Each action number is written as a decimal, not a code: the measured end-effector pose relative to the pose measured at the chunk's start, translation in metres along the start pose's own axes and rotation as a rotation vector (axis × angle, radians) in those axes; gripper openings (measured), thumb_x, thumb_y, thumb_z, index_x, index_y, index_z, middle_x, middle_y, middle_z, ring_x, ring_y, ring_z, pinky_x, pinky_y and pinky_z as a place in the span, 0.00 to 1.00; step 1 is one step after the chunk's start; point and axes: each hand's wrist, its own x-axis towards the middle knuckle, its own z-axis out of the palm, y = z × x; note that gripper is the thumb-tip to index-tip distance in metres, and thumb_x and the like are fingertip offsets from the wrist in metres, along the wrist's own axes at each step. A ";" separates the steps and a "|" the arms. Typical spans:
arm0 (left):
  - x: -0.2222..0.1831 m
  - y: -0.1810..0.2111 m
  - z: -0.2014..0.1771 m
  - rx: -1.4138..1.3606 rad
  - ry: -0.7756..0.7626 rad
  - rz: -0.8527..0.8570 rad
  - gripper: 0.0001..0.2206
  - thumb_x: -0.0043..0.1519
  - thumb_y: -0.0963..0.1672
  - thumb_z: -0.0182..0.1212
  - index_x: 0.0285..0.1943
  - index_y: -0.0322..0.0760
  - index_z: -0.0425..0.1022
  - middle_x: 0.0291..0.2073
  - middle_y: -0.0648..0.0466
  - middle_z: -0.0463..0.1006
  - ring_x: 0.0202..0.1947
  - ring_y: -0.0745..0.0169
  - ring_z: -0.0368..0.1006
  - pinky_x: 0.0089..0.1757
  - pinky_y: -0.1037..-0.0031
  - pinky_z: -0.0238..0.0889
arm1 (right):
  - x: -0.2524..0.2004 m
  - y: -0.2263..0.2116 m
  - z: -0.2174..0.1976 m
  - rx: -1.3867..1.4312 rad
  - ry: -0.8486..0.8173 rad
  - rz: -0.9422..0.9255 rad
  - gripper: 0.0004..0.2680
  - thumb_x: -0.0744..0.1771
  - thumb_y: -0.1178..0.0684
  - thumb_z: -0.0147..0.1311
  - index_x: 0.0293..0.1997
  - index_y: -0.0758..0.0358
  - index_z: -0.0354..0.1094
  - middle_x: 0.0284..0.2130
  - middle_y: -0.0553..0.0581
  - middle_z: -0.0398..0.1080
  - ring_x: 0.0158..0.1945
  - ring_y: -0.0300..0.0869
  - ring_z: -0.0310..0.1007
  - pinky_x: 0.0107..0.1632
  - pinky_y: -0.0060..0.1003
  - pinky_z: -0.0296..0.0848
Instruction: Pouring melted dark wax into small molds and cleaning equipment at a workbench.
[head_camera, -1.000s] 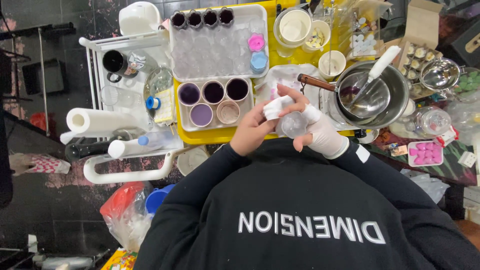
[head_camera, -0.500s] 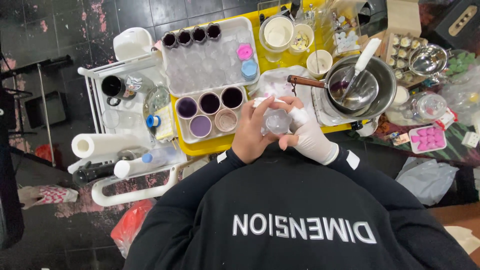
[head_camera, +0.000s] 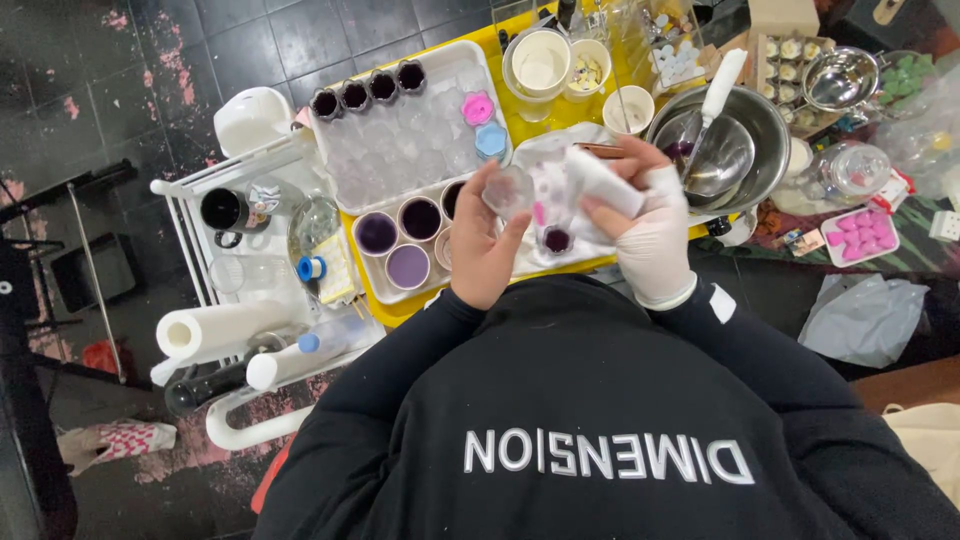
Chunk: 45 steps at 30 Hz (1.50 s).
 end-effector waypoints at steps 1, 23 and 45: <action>0.001 -0.004 0.001 -0.003 -0.006 0.000 0.32 0.68 0.42 0.67 0.78 0.40 0.53 0.63 0.49 0.67 0.60 0.61 0.69 0.59 0.72 0.65 | 0.000 0.004 -0.002 -0.002 0.006 -0.001 0.19 0.66 0.65 0.63 0.63 0.62 0.63 0.47 0.51 0.68 0.51 0.36 0.72 0.56 0.31 0.73; 0.012 0.005 0.010 -1.204 -0.123 -0.351 0.26 0.72 0.57 0.52 0.72 0.41 0.61 0.60 0.42 0.73 0.69 0.43 0.67 0.67 0.53 0.59 | 0.006 0.056 -0.032 -0.871 -0.438 -1.181 0.17 0.66 0.62 0.60 0.61 0.64 0.66 0.65 0.64 0.63 0.70 0.61 0.63 0.70 0.57 0.65; 0.009 0.013 0.014 -1.104 -0.074 -0.481 0.25 0.73 0.55 0.42 0.75 0.42 0.54 0.69 0.45 0.65 0.72 0.44 0.58 0.68 0.53 0.55 | 0.005 0.016 0.031 -1.016 -0.478 -0.825 0.21 0.68 0.58 0.55 0.72 0.62 0.61 0.73 0.61 0.55 0.78 0.58 0.49 0.77 0.55 0.46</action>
